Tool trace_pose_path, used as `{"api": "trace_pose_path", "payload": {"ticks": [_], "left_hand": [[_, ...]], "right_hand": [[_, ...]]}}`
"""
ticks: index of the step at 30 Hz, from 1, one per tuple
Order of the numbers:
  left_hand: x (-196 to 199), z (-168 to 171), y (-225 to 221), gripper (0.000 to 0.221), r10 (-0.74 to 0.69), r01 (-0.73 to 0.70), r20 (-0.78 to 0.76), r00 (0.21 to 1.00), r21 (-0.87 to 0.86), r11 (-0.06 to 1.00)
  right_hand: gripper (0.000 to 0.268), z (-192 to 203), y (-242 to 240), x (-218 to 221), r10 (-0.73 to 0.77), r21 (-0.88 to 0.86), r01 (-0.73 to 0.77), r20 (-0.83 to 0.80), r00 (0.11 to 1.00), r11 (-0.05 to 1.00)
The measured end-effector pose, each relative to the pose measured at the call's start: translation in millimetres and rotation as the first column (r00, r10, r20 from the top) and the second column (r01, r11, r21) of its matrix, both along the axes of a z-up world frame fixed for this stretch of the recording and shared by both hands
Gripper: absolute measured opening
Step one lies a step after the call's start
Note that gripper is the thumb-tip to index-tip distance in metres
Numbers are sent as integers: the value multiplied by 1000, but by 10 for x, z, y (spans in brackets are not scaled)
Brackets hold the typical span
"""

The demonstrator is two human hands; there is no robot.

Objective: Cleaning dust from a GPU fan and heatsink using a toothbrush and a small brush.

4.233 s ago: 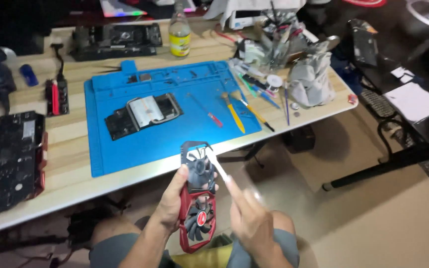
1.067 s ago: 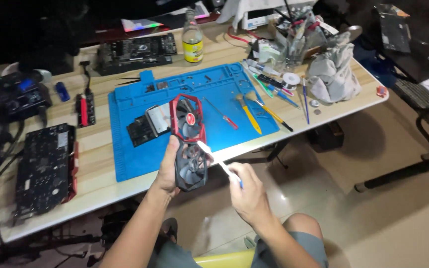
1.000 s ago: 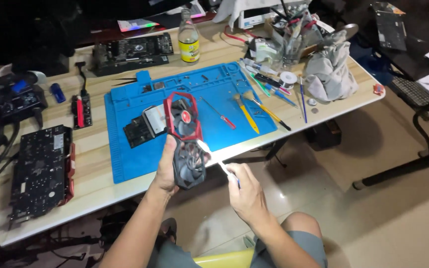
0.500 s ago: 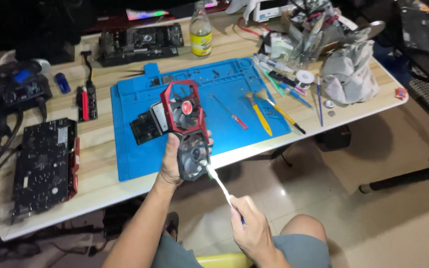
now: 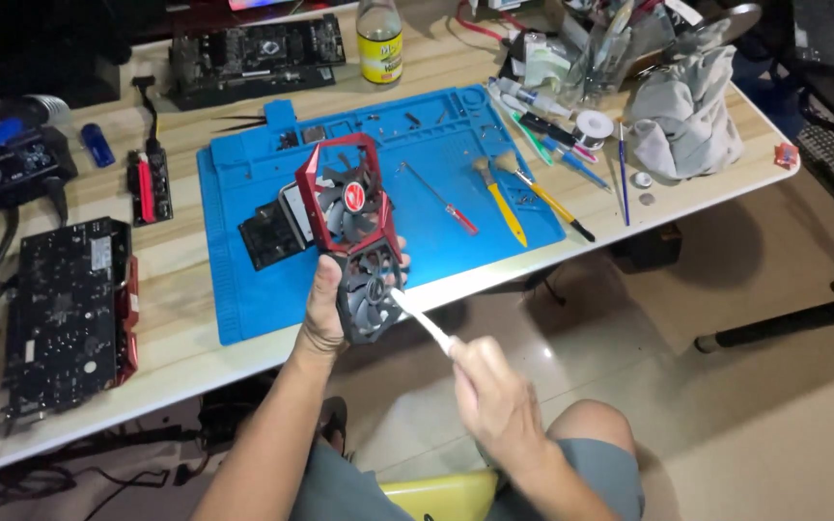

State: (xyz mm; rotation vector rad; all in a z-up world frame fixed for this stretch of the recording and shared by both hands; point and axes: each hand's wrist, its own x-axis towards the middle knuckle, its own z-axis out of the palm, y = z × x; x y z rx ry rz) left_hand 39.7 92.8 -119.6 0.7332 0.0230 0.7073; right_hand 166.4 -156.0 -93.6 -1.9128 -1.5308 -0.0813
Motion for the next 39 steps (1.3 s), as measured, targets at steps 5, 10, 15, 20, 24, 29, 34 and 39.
{"api": "trace_pose_path", "payload": {"ticks": [5,10,15,20,24,29,34,39], "left_hand": [[-17,14,-35,103,-46,46,1,999,-52,998],[-19,41,-21,92,27,-26,47,999,-28,999],[-37,54,-54,91,34,-34,8,999,9,999],[-36,-22,37,105,-61,61,14,998,-62,996],[-29,33,-33,94,46,-46,7,999,-20,999],[-36,97,-35,91,73,-72,-11,997,76,995],[-2,116,-99,91,57,-56,15,998,-30,998],[-23,198,-74,95,65,-66,-47,997,-14,998]], "right_hand": [[25,-29,99,-221,49,21,-45,-339,939,999],[31,39,145,-312,-36,-64,19,-274,961,998],[29,58,163,-289,6,36,4,-282,959,999],[12,407,-91,-266,-35,-169,-50,-465,885,984],[30,470,-136,-198,-127,-24,127,-361,924,992],[23,263,61,-215,-49,-50,35,-295,954,998],[31,269,28,-202,-34,-96,2,-331,943,995],[25,315,-3,-253,-22,-51,5,-331,943,999]]}}
